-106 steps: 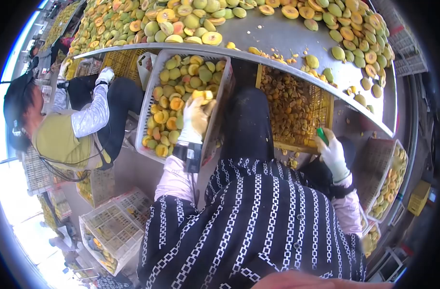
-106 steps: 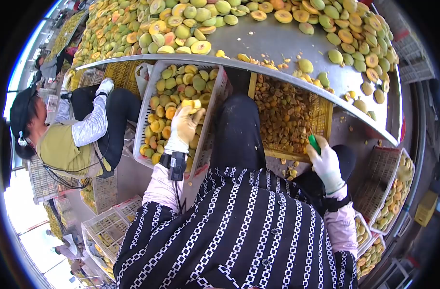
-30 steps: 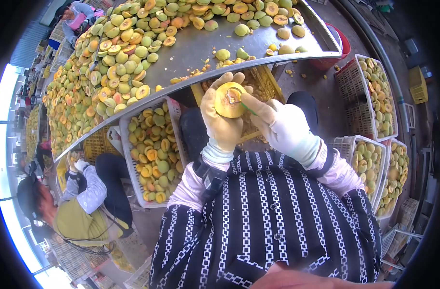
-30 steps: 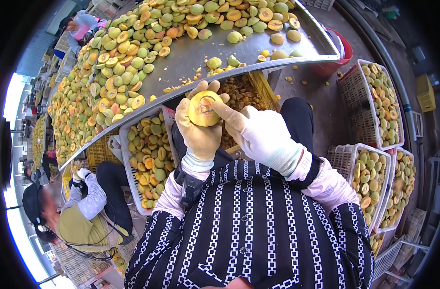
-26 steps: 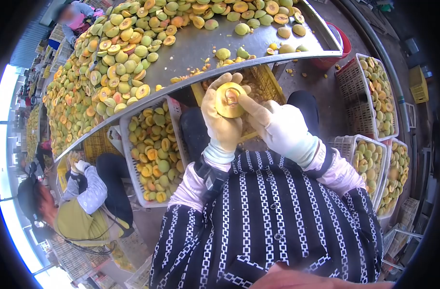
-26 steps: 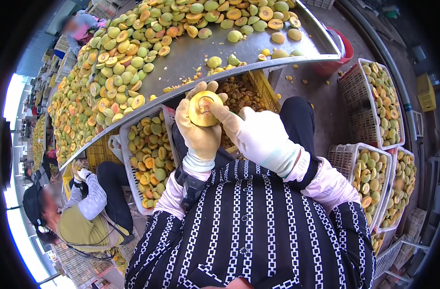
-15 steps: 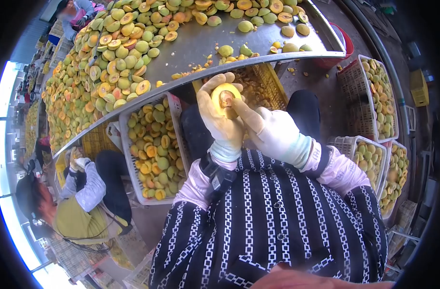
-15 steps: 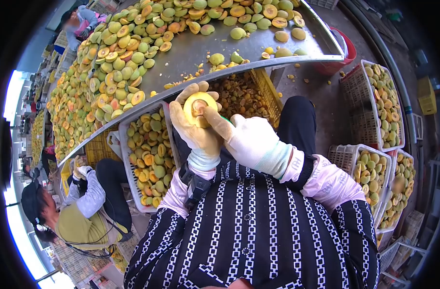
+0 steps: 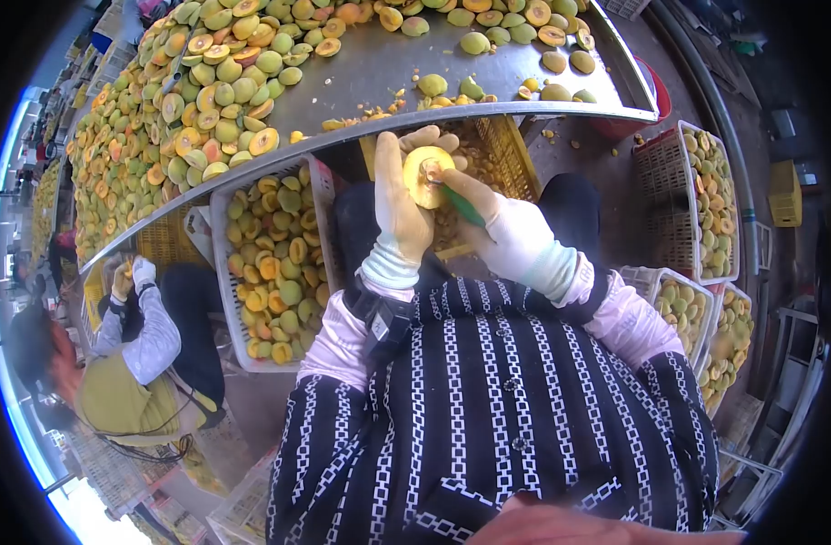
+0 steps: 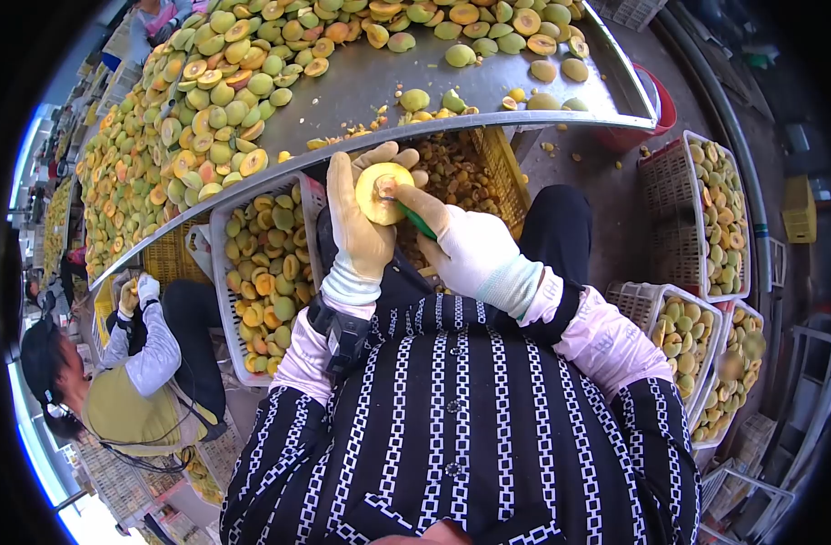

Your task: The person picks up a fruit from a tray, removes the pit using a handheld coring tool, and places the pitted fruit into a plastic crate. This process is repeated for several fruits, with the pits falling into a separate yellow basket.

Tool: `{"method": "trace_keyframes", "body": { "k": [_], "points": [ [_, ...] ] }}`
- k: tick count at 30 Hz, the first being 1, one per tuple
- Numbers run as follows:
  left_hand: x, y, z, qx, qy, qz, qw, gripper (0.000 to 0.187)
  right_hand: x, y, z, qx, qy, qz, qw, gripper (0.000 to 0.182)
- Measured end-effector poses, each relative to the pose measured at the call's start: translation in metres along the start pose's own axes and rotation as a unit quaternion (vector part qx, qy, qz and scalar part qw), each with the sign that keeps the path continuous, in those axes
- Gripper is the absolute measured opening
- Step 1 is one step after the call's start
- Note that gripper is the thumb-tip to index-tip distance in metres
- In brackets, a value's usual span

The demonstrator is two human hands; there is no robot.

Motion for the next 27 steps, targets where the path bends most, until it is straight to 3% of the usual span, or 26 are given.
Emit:
{"method": "trace_keyframes", "body": {
  "k": [2, 4, 5, 7, 10, 15, 18, 23, 25, 27],
  "points": [
    [-0.001, -0.001, 0.003, 0.049, -0.037, 0.005, 0.998, 0.053, -0.001, -0.002, -0.001, -0.004, 0.019, 0.002, 1.000, 0.055],
    [0.000, -0.004, 0.008, 0.070, -0.021, -0.035, 0.997, 0.052, -0.002, 0.004, -0.004, 0.087, -0.035, 0.047, 0.995, 0.038],
    [0.001, -0.004, 0.011, 0.090, -0.007, -0.074, 0.993, 0.051, -0.005, 0.003, -0.007, 0.087, -0.038, 0.049, 0.994, 0.038],
    [0.003, -0.007, 0.014, 0.100, 0.015, -0.064, 0.993, 0.049, 0.000, 0.006, -0.012, 0.159, -0.136, 0.067, 0.976, 0.030],
    [0.003, 0.001, 0.013, 0.222, 0.035, -0.101, 0.969, 0.041, 0.006, 0.002, -0.018, 0.165, -0.148, -0.049, 0.974, 0.030],
    [-0.001, 0.013, 0.001, 0.275, 0.047, -0.110, 0.954, 0.040, 0.008, -0.002, -0.032, 0.144, -0.144, -0.093, 0.975, 0.032],
    [-0.014, 0.004, -0.007, 0.089, 0.064, 0.032, 0.993, 0.040, 0.010, -0.001, -0.039, 0.145, -0.163, -0.076, 0.973, 0.032],
    [-0.034, 0.001, -0.012, -0.029, -0.023, 0.115, 0.993, 0.042, 0.015, 0.001, -0.040, 0.165, -0.204, -0.043, 0.964, 0.034],
    [-0.036, 0.001, -0.013, -0.120, -0.085, 0.050, 0.988, 0.042, 0.022, 0.006, -0.038, 0.191, -0.227, -0.032, 0.955, 0.038],
    [-0.036, 0.001, -0.012, -0.124, -0.086, 0.056, 0.987, 0.040, 0.033, 0.014, -0.035, 0.180, -0.225, -0.029, 0.957, 0.037]
  ]
}}
Point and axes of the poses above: each hand's wrist, its own z-axis away from the middle knuckle, its own x-axis out of the palm, y = z × x, the point moved 4 cm from there along -z, towards the middle knuckle, and after that the axes turned 9 degrees about -y, right-handed, at the moved point
